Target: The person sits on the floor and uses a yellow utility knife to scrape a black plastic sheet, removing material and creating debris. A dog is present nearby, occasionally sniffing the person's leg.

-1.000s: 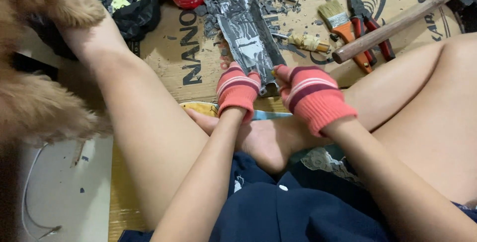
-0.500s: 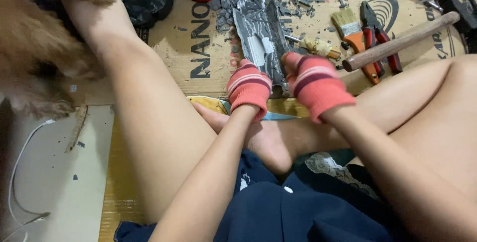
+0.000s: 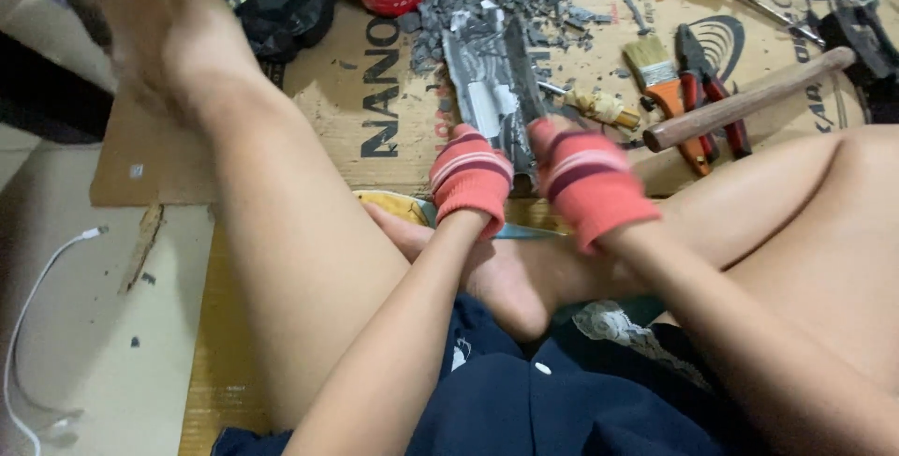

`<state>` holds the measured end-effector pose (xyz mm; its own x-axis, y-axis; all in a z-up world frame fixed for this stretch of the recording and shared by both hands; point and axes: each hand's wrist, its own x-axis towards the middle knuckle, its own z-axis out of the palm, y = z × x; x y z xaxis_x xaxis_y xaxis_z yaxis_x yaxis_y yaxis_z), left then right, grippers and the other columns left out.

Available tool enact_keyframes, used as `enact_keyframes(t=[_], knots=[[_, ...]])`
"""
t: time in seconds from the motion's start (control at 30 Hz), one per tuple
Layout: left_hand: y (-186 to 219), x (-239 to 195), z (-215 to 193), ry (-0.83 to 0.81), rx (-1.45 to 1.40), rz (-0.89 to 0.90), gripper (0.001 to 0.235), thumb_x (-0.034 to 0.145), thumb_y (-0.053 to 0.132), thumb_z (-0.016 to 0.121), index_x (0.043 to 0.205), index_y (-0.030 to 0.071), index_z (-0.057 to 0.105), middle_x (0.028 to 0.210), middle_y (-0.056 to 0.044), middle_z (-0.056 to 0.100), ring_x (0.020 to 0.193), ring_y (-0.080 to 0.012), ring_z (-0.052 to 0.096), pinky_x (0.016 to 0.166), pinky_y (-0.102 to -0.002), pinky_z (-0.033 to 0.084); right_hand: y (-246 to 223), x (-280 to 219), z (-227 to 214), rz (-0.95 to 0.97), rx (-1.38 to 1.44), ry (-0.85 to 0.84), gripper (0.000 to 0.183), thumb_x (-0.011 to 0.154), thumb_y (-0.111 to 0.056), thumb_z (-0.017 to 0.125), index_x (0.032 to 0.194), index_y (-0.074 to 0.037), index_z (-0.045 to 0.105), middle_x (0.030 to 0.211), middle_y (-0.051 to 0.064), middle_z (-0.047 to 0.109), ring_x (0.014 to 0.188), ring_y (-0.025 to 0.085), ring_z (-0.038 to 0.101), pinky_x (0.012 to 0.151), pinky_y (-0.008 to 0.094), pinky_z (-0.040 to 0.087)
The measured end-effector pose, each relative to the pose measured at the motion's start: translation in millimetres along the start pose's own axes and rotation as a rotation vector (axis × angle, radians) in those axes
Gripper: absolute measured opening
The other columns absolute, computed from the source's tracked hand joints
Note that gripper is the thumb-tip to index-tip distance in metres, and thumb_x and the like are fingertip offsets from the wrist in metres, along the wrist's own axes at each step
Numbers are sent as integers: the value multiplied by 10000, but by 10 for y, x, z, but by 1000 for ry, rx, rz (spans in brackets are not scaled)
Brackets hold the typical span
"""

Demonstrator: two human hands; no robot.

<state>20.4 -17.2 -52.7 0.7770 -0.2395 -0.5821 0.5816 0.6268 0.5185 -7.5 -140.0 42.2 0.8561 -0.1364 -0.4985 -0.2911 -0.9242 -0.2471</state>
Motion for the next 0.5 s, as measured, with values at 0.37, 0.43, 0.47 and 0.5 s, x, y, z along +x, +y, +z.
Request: enact_keyframes(t=[0.37,0.43,0.47,0.5], knots=[[-43,-18,-57,-22,-36,-14,299,971,419,517,885,134,539,666,17,356,626,-213,487,590,-340,394,34,171,145,-15,63,17,383,993,-229,513,1375,-216,542,1109,215,714,1106,377,688,1013,523,544],[-14,-24,-46,-20,-45,1,299,971,419,516,883,134,539,663,18,354,623,-212,486,588,-339,393,-137,196,58,-36,57,14,387,986,-201,522,1371,-194,546,1096,222,715,1091,386,688,1012,528,540],[17,-25,-45,-21,-55,14,299,971,419,515,881,134,538,661,20,353,621,-211,486,586,-338,393,-241,213,10,-55,49,14,390,978,-172,532,1368,-172,550,1083,229,715,1075,396,688,1010,534,537],[35,-29,-61,-16,-67,22,299,971,419,515,881,134,538,661,20,353,621,-211,486,586,-338,393,-307,220,-15,-65,38,11,390,978,-172,532,1368,-172,550,1083,229,715,1075,396,688,1010,534,537]])
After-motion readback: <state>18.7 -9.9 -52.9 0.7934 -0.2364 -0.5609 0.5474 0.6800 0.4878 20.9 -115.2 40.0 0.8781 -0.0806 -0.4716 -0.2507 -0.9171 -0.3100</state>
